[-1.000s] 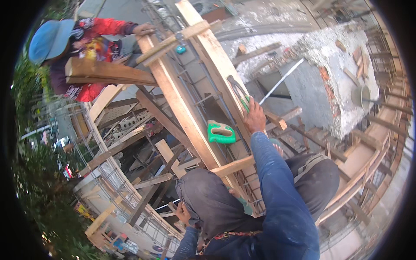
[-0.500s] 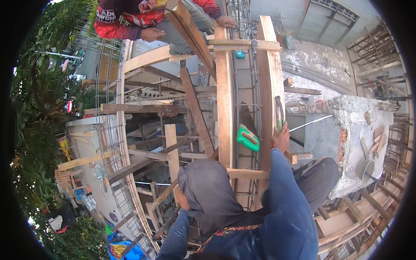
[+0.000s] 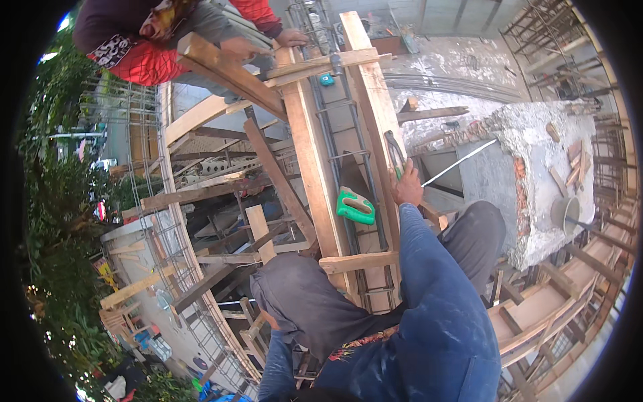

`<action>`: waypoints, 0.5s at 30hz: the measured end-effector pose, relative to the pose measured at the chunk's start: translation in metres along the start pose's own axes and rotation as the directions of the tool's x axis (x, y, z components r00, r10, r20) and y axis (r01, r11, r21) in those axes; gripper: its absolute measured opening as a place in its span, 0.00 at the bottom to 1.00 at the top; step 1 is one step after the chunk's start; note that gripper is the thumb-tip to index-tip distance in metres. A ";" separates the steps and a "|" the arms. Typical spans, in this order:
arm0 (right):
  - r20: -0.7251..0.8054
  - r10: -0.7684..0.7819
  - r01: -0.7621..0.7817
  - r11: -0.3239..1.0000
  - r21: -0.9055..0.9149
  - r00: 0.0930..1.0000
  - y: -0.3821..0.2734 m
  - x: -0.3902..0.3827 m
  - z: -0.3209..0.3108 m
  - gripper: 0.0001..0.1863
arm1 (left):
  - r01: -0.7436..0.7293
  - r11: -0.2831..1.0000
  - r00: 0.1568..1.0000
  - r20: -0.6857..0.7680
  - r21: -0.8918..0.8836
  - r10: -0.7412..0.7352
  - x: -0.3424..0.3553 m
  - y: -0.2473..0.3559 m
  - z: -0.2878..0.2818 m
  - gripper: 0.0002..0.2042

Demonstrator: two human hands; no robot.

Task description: The person assembles and secures wooden formwork around a rebar cage using a hammer and nails, collaborating with a second worker to align the boards.

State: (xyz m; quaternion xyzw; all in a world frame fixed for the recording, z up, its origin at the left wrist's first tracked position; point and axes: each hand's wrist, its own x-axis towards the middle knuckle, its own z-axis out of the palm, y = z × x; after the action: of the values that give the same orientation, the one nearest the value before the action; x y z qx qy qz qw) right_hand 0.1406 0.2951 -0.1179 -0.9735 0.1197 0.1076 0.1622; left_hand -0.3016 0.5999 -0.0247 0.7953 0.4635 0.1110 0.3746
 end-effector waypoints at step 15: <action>0.050 0.073 -0.079 0.988 0.132 0.996 0.004 0.006 0.000 0.43 | 0.188 0.981 0.976 0.100 0.042 -0.191 0.031 0.164 0.004 0.13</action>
State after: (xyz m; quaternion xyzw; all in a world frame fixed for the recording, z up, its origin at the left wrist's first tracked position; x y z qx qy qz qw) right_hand 0.1456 0.2901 -0.1205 -0.9525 0.1598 0.1273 0.2258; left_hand -0.1753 0.5759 0.0814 0.7581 0.5189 0.0258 0.3942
